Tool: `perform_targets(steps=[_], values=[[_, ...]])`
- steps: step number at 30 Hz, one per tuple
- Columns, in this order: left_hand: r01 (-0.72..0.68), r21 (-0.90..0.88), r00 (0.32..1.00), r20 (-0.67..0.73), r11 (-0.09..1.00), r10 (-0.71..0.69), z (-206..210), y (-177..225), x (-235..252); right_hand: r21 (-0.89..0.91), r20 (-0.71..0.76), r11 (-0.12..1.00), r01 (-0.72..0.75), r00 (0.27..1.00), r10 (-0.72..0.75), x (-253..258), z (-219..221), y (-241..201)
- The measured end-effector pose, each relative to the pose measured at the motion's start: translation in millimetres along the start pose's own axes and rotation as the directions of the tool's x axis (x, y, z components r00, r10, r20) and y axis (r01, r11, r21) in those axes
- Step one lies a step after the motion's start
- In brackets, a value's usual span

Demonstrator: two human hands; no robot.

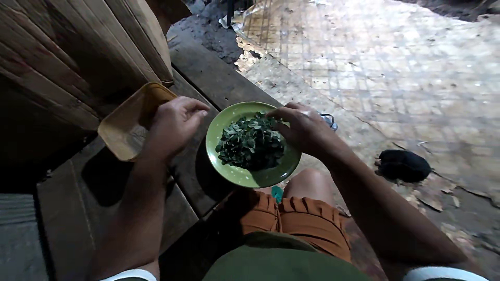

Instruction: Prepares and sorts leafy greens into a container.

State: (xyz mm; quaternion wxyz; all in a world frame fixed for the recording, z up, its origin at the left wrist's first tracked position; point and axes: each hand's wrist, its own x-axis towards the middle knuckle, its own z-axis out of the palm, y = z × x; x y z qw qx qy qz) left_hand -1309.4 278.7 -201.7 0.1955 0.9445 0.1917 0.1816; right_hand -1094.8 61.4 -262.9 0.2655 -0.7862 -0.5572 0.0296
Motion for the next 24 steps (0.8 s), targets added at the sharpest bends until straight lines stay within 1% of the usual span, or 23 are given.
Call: perform_targets(steps=[3,6,8,11,13,15,18,20,24], values=[[-0.123,-0.068,0.986,0.105,0.990,0.129,21,14,10,0.077,-0.035,0.996,-0.038,0.999,0.041,-20,-3,-2],[-0.210,-0.036,0.951,0.223,0.977,0.213,41,29,28,0.117,-0.071,0.992,-0.048,0.996,0.056,-35,3,-6],[-0.244,0.005,0.917,0.326,0.970,0.229,51,39,43,0.139,-0.115,0.989,-0.044,0.992,0.060,-42,7,-10],[-0.266,0.099,0.861,0.471,0.959,0.191,65,51,62,0.165,-0.159,0.986,-0.036,0.985,0.063,-50,12,-12],[-0.271,0.132,0.837,0.522,0.954,0.165,73,52,70,0.185,-0.185,0.982,-0.036,0.980,0.071,-55,12,-13],[-0.270,0.140,0.826,0.543,0.953,0.154,78,53,73,0.184,-0.230,0.983,-0.017,0.971,0.060,-57,14,-11],[-0.298,0.112,0.840,0.502,0.948,0.205,85,48,73,0.191,-0.251,0.981,-0.014,0.966,0.063,-60,16,-8],[-0.303,0.110,0.849,0.482,0.947,0.216,86,46,72,0.197,-0.254,0.980,-0.020,0.965,0.071,-60,18,-8],[-0.285,0.127,0.854,0.483,0.950,0.192,82,50,70,0.205,-0.260,0.978,-0.030,0.962,0.084,-60,17,-9]])
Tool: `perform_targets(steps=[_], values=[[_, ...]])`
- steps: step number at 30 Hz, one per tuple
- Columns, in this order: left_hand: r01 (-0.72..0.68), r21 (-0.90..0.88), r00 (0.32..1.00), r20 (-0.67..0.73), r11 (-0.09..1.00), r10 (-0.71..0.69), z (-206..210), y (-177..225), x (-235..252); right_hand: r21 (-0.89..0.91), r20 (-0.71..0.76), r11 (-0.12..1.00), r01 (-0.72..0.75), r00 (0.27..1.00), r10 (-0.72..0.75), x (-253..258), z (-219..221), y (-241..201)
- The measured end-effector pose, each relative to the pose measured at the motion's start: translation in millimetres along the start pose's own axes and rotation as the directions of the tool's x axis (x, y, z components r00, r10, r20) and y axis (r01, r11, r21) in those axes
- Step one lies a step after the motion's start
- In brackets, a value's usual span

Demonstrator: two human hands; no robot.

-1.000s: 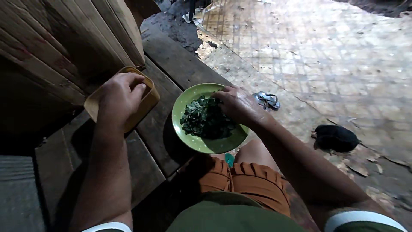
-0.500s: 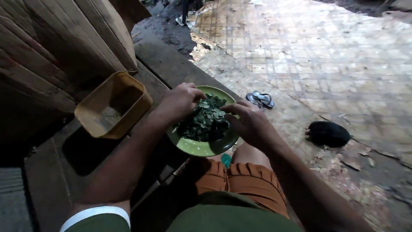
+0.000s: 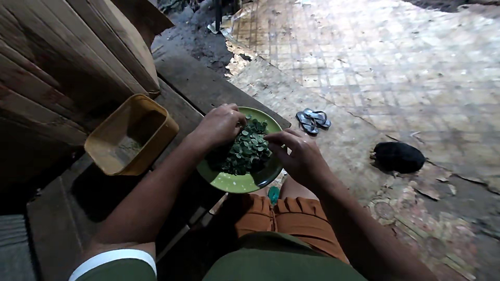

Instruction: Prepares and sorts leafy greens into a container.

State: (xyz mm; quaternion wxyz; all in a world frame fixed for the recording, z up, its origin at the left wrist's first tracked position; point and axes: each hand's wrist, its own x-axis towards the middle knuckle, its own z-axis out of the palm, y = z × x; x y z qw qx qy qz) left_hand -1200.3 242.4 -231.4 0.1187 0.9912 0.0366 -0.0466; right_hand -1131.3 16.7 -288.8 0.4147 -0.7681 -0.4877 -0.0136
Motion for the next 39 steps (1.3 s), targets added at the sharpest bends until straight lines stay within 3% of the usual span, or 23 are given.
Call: perform_targets(steps=[7,12,17,23,31,36,39], values=[[-0.016,0.006,1.000,-0.004,1.000,0.016,10,-1,4,-0.002,-0.023,1.000,-0.003,1.000,0.003,-2,2,-1],[-0.060,-0.009,0.989,-0.134,0.998,0.059,10,-2,-3,0.013,-0.034,1.000,-0.027,0.999,0.027,-2,1,-2],[-0.078,-0.148,0.953,-0.301,0.986,0.030,-11,-3,-30,0.079,-0.053,0.997,-0.020,0.998,0.025,4,4,-4],[-0.068,-0.282,0.917,-0.396,0.957,-0.051,-11,2,-57,0.208,-0.069,0.978,0.000,0.998,0.015,25,15,-16],[-0.106,-0.392,0.904,-0.421,0.914,-0.076,-3,10,-68,0.309,-0.069,0.951,-0.013,0.997,0.036,38,22,-35],[-0.053,-0.495,0.911,-0.379,0.867,-0.161,-3,10,-72,0.328,-0.055,0.943,-0.052,0.996,0.075,36,21,-30],[-0.109,-0.510,0.913,-0.392,0.853,-0.117,2,13,-72,0.341,-0.063,0.939,-0.049,0.995,0.074,35,23,-29]])
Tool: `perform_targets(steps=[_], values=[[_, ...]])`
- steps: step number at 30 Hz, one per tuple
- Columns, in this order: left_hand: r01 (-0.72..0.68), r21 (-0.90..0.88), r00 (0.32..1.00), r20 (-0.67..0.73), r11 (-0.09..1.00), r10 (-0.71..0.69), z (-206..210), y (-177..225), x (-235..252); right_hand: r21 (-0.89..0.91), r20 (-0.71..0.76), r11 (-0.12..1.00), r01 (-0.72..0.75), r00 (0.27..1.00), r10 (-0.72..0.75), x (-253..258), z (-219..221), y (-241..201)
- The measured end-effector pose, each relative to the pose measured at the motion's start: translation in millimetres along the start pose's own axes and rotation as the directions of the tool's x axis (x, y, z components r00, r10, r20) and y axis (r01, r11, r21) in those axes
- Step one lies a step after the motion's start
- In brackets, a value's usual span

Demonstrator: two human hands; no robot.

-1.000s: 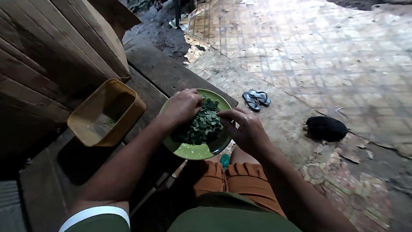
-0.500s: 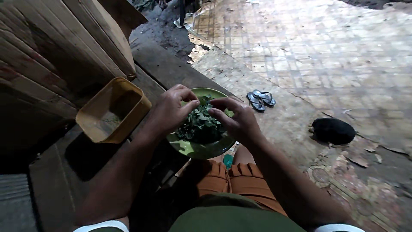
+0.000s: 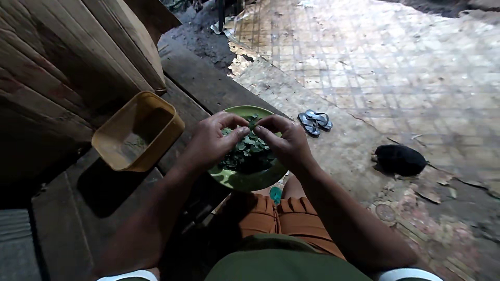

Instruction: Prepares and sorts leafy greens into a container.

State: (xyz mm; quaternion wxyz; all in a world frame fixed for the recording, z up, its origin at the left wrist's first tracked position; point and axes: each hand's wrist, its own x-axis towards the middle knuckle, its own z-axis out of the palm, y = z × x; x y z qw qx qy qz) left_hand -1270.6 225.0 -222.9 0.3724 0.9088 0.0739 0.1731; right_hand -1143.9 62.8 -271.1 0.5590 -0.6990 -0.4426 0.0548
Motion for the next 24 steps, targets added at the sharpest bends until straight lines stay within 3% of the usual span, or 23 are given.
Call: perform_targets(steps=[6,10,14,17,19,24], values=[[-0.048,0.004,0.998,-0.035,0.999,0.048,9,-6,1,0.005,0.018,1.000,-0.014,1.000,0.013,-1,0,1],[-0.035,0.088,0.998,-0.042,0.996,0.038,-4,-6,-1,-0.069,0.190,0.997,-0.026,0.981,0.039,11,-15,9],[-0.005,0.269,0.994,0.102,0.963,-0.024,-17,-9,-7,-0.240,0.383,0.970,-0.032,0.915,0.125,28,-23,-3],[0.104,0.344,0.931,0.296,0.933,-0.213,-18,-6,-10,-0.353,0.525,0.936,0.002,0.828,0.196,31,-16,-11],[0.106,0.434,0.881,0.376,0.894,-0.287,-11,-6,-9,-0.440,0.582,0.894,0.080,0.784,0.217,30,-9,-13],[0.054,0.521,0.863,0.405,0.852,-0.303,-1,-8,-2,-0.432,0.598,0.878,0.208,0.794,0.106,30,-11,-8]])
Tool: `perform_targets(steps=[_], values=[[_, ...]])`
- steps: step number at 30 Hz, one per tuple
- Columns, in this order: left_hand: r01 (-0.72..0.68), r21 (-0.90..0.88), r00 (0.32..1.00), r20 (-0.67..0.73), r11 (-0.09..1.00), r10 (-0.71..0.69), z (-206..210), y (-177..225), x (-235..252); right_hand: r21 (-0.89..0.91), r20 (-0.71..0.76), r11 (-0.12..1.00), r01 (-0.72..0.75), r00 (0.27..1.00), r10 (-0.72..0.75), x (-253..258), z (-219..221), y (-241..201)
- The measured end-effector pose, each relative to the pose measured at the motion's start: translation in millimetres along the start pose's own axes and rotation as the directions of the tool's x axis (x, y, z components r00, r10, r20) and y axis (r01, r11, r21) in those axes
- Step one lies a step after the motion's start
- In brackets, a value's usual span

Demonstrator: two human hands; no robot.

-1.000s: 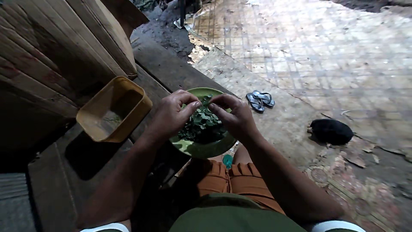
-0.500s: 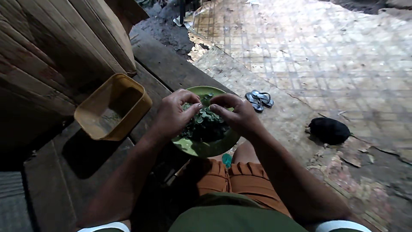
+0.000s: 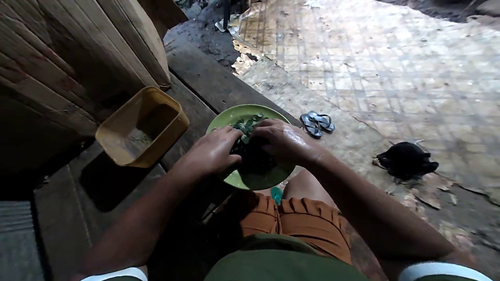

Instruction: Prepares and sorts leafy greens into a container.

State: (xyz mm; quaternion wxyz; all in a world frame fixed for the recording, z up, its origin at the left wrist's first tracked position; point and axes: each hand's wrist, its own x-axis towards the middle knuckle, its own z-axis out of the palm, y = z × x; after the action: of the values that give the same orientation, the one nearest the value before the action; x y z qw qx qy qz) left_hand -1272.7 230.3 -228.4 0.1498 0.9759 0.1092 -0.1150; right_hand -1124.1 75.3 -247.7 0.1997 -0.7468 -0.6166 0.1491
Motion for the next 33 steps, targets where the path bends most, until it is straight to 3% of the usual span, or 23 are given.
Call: perform_targets(steps=[5,15,24,30,33], values=[[-0.019,-0.051,0.997,-0.079,0.999,0.015,-4,0,3,0.068,-0.043,0.996,-0.059,0.997,0.062,3,-6,24],[-0.094,-0.121,0.951,-0.304,0.988,0.054,-45,6,-8,0.159,-0.175,0.987,-0.016,0.984,0.044,-8,-38,9],[-0.117,-0.098,0.942,-0.327,0.988,0.079,-48,12,-7,0.185,-0.155,0.980,0.072,0.987,-0.044,-16,-46,-10],[-0.143,-0.100,0.939,-0.327,0.985,0.104,-50,17,-8,0.202,-0.230,0.973,0.110,0.971,-0.062,-21,-46,-11],[-0.150,-0.152,0.945,-0.312,0.977,0.096,-49,20,-8,0.214,-0.339,0.968,0.130,0.939,-0.052,-22,-41,-8]])
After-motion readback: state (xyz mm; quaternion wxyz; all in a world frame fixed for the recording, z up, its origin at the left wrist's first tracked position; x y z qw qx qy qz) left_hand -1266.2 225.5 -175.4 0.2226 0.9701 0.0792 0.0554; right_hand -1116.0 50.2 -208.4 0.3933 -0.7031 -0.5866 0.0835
